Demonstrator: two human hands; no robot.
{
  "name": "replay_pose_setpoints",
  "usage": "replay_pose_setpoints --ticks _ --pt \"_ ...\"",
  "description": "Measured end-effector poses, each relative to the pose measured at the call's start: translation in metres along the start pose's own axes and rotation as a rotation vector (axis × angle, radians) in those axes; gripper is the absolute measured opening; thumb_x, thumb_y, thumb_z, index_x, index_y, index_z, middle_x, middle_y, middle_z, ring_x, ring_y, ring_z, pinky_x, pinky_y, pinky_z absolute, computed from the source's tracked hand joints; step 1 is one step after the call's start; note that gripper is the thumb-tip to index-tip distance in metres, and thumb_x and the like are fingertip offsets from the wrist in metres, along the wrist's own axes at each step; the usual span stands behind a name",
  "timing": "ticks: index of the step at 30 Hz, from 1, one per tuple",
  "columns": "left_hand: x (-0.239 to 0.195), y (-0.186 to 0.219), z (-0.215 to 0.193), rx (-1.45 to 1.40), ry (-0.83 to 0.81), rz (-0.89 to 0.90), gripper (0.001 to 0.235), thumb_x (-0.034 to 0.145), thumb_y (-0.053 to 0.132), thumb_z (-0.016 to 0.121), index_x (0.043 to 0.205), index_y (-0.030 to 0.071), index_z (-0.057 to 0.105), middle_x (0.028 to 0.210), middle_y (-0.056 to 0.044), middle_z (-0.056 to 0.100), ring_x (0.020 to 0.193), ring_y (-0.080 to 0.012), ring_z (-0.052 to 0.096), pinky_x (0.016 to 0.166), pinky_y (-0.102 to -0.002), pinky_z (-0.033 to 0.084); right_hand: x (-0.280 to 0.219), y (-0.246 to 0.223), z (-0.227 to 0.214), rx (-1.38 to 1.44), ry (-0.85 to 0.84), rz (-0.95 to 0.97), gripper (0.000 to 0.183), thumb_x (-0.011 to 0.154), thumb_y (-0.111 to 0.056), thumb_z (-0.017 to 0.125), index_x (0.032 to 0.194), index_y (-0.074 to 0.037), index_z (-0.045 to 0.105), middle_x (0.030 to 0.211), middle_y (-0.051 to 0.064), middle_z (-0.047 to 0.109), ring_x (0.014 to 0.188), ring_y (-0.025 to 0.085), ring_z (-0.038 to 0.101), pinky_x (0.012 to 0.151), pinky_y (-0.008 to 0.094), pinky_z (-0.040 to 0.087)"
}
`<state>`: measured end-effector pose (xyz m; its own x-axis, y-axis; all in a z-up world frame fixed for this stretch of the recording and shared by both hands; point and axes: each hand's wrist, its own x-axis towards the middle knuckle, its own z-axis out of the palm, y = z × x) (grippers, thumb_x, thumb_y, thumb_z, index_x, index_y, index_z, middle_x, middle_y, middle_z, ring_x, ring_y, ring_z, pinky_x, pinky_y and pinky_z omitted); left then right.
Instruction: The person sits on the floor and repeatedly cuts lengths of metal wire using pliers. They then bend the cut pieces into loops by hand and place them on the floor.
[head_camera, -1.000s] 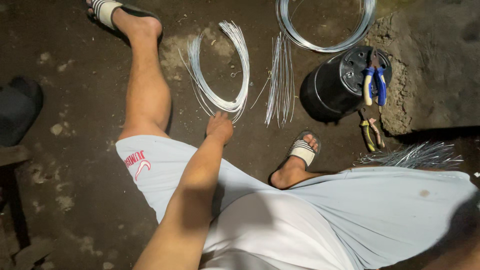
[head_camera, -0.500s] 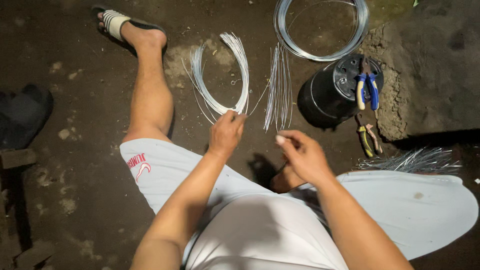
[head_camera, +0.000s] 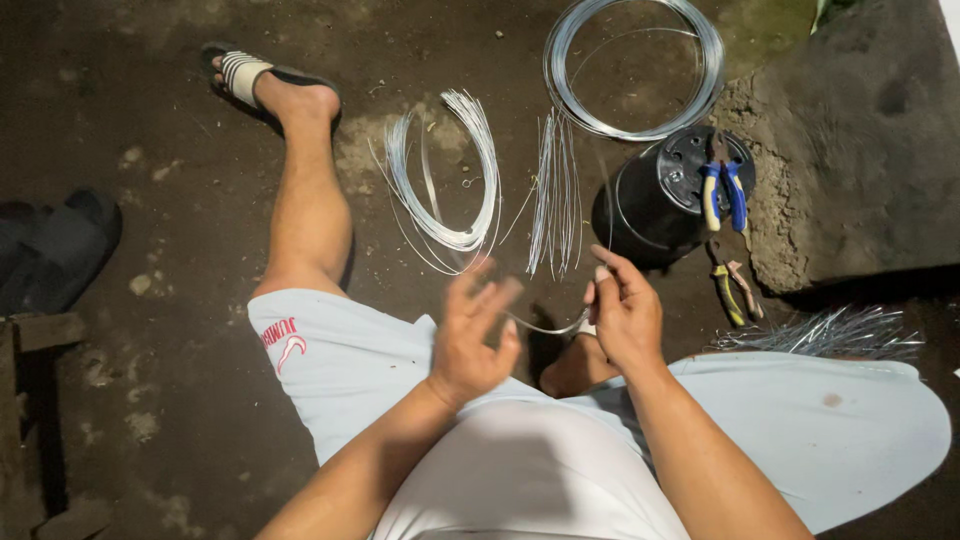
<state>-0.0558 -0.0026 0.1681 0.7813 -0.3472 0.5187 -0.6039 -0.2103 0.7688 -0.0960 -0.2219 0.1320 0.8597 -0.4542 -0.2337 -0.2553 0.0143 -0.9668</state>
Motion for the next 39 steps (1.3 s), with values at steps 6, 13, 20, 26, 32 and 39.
replay_pose_setpoints --ticks 6,13,20,26,32,39 --pt "0.031 -0.044 -0.007 -0.381 0.565 -0.507 0.073 0.097 0.006 0.062 0.156 0.005 0.018 0.162 -0.019 0.016 0.139 -0.0277 0.046 0.084 -0.035 0.063 -0.017 -0.032 -0.006 -0.421 0.036 -0.273 0.029 0.104 -0.014 0.058 0.129 -0.009 0.071 0.071 0.004 0.066 0.063 0.01 0.057 0.058 0.026 0.047" --pt "0.042 -0.082 -0.017 -0.738 0.558 -0.747 0.038 0.11 0.025 0.05 0.135 -0.002 0.06 0.093 -0.01 0.073 0.054 -0.0023 0.039 0.045 -0.02 0.03 -0.021 -0.049 -0.004 -0.684 0.063 -0.6 0.025 0.103 -0.011 0.061 0.125 -0.01 0.072 0.083 0.016 0.069 0.067 0.023 0.067 0.064 0.032 0.051" --pt "0.043 -0.065 0.005 -0.453 0.452 -0.615 0.028 0.113 0.021 0.048 0.12 -0.002 0.063 0.097 -0.008 0.075 0.065 -0.0032 0.044 0.057 -0.022 0.038 -0.032 -0.055 0.005 -0.656 -0.063 -0.545 0.023 0.097 -0.009 0.065 0.119 -0.008 0.074 0.076 0.015 0.068 0.059 0.025 0.066 0.057 0.035 0.05" --pt "0.053 -0.05 0.001 -0.527 0.465 -0.804 0.026 0.108 0.022 0.047 0.123 0.003 0.056 0.094 -0.01 0.075 0.06 -0.0034 0.051 0.052 -0.021 0.04 -0.035 -0.057 0.005 -0.635 -0.05 -0.565 0.023 0.097 -0.008 0.065 0.118 -0.008 0.074 0.084 0.014 0.072 0.061 0.024 0.069 0.059 0.033 0.052" --pt "0.049 -0.048 0.009 -0.499 0.597 -0.625 0.029 0.111 0.02 0.047 0.132 0.004 0.037 0.094 -0.013 0.076 0.059 -0.0052 0.041 0.052 -0.023 0.033 -0.032 -0.051 0.005 -0.625 -0.002 -0.652 0.022 0.099 -0.009 0.065 0.119 -0.007 0.073 0.092 0.015 0.074 0.069 0.024 0.071 0.063 0.032 0.053" --pt "0.047 -0.058 0.009 -0.407 0.506 -0.698 0.028 0.11 0.02 0.049 0.114 -0.004 0.063 0.106 -0.012 0.078 0.07 -0.0081 0.056 0.063 -0.024 0.046 -0.032 -0.052 0.006 -0.591 -0.03 -0.541 0.021 0.098 -0.009 0.064 0.116 -0.007 0.075 0.069 0.013 0.066 0.051 0.019 0.061 0.053 0.031 0.047"
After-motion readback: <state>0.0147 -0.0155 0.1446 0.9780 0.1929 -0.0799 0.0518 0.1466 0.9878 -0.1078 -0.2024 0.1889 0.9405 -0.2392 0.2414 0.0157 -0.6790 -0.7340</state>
